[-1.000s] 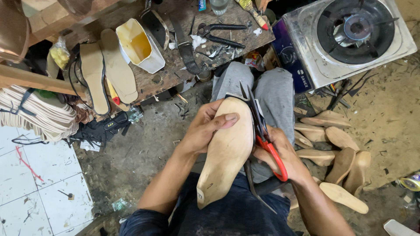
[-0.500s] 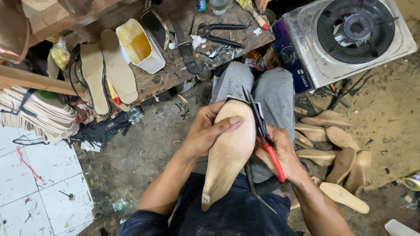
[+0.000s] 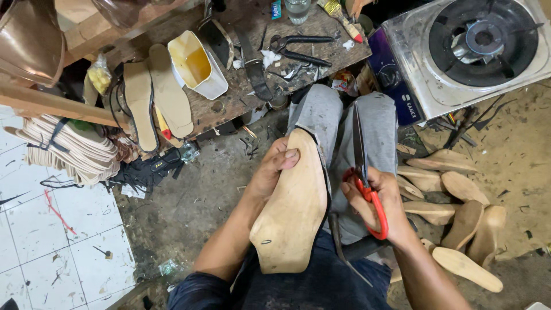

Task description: The person uses a curved metal tool to scrape and smooth the edges of a metallic gold shoe upper, then places it on a shelf. The person picks up a black shoe sole, applies a strip of material to it, and uses a hammer and scissors to trim and shape the sole.

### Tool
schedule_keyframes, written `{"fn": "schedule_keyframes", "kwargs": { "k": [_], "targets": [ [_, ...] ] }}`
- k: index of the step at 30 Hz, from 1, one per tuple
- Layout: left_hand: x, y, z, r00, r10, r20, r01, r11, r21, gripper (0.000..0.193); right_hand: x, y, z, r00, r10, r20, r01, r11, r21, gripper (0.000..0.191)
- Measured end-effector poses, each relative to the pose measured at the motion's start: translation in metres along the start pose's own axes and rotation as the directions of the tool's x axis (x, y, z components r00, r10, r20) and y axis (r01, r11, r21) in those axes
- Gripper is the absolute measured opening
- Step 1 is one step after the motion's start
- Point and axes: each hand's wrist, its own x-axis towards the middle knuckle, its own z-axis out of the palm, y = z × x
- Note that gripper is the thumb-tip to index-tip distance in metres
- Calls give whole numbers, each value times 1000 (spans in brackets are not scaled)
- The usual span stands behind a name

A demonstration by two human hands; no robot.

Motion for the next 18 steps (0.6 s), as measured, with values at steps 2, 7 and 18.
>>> {"fn": "schedule_keyframes", "kwargs": {
  "k": [2, 7, 18],
  "targets": [
    [1, 5, 5, 1000, 4, -5, -4, 999, 48, 34, 1, -7, -5, 1000, -13, 9, 13, 1000, -27, 8],
    [-5, 22, 32, 990, 142, 21, -130, 828, 546, 28, 1, -31, -28, 979, -179, 100, 200, 939, -280, 29],
    [-9, 45, 64, 970, 132, 205, -244, 551, 798, 29, 11, -62, -39, 957, -242, 160, 289, 845, -451, 41]
  ]
}}
